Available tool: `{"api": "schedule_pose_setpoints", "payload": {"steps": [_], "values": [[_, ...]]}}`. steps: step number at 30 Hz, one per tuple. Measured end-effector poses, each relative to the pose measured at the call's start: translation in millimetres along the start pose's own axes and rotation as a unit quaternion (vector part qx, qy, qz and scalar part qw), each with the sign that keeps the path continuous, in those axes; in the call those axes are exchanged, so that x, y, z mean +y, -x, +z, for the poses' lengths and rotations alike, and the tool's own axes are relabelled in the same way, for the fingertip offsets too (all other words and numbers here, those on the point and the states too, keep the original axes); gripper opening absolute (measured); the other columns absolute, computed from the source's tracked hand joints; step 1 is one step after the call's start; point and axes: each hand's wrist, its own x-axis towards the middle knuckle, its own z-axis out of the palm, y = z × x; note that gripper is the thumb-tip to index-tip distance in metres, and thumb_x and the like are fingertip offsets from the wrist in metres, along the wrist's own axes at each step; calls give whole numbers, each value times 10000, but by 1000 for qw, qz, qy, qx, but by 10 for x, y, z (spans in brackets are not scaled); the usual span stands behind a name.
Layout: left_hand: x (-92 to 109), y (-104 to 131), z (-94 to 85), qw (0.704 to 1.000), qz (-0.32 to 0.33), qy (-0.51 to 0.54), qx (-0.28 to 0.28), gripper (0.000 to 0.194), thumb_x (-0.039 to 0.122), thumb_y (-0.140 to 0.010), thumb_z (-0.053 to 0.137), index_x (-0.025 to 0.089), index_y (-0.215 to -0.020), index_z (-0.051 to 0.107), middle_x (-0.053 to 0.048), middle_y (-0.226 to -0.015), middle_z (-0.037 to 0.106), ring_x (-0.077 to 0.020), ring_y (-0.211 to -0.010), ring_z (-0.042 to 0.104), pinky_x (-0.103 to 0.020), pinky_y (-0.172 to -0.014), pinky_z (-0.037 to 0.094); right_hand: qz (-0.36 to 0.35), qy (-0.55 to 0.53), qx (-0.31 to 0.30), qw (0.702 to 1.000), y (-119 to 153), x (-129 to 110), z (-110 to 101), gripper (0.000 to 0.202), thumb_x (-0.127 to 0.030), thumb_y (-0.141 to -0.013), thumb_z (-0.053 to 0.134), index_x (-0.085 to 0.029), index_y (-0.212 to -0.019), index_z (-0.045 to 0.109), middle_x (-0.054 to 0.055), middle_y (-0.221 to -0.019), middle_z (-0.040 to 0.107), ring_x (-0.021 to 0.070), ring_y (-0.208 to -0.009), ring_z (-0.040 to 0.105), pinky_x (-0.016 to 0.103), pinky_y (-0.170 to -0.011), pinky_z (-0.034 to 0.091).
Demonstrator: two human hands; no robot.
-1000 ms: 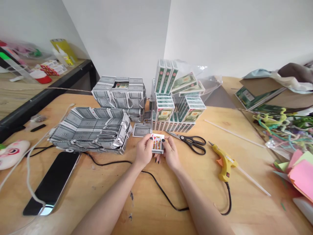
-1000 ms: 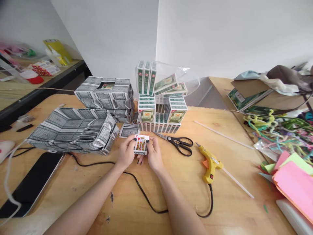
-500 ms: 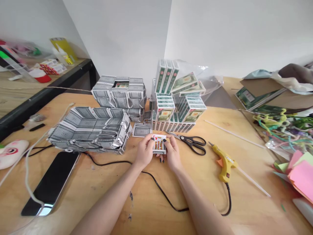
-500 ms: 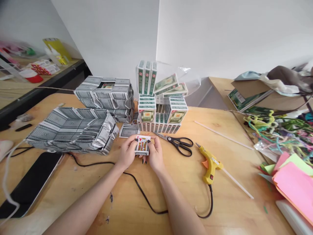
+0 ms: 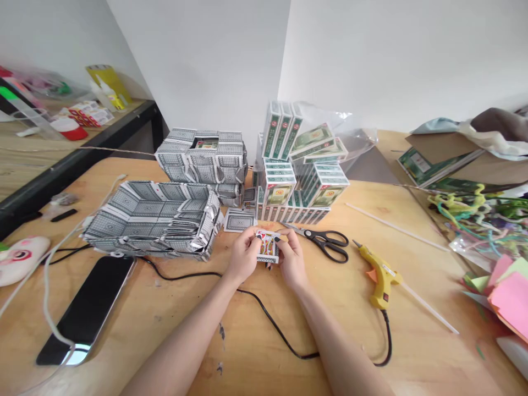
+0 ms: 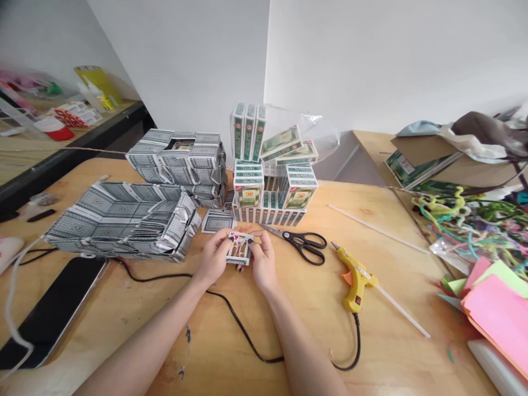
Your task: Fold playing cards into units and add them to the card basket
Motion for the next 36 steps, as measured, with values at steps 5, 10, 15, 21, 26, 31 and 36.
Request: {"api": "schedule_pose_setpoints", "payload": {"steps": [5,10,15,21,26,31,36], "values": [[7,-3,11,1000,-9,4,-4,76,192,-738,407,171,-737,480,58,-547,439,-73,-441,424,-171,-405,365,0,12,0,1000,-3,-8,-14,73,-254,-746,469,-232,-794,418,-85,-519,486,84,-356,439,178,-310,344],[6,-5,5,999,21,-39,1,131,186,-755,398,167,-803,518,36,-624,500,-81,-512,458,-177,-465,387,-2,19,5,1000,-1,-25,-20,82,-271,-757,471,-231,-806,417,-84,-529,497,82,-365,449,174,-318,352],[33,2,4,999,20,-25,-6,156,191,-765,405,173,-851,533,24,-674,533,-88,-534,486,-186,-479,409,-12,7,-4,1000,2,-33,-6,81,-272,-770,476,-231,-795,411,-86,-530,491,79,-375,458,173,-331,364],[3,-5,2,999,3,0,-34,137,230,-783,404,167,-843,510,28,-637,507,-87,-502,477,-186,-445,398,-13,17,-4,1000,5,-35,3,97,-282,-764,477,-233,-807,406,-79,-553,505,90,-404,482,175,-332,367],[-40,-13,13,1000,19,-23,-10,142,209,-776,393,175,-859,503,32,-645,524,-89,-519,495,-190,-474,414,-20,21,-4,1000,10,-31,3,92,-283,-764,467,-232,-812,408,-81,-546,501,79,-380,465,166,-323,346],[-47,-4,15,997,41,-72,2,148,186,-771,371,185,-833,505,32,-627,510,-93,-502,484,-187,-445,396,-16,31,-6,999,1,-27,2,84,-269,-748,451,-232,-800,397,-94,-504,474,72,-340,432,165,-308,329],[-49,8,7,992,69,-104,16,171,168,-771,364,177,-819,529,20,-679,521,-87,-532,486,-183,-470,401,-16,37,5,999,0,-12,0,82,-264,-740,448,-230,-787,390,-94,-509,480,71,-326,426,173,-299,337]]}}
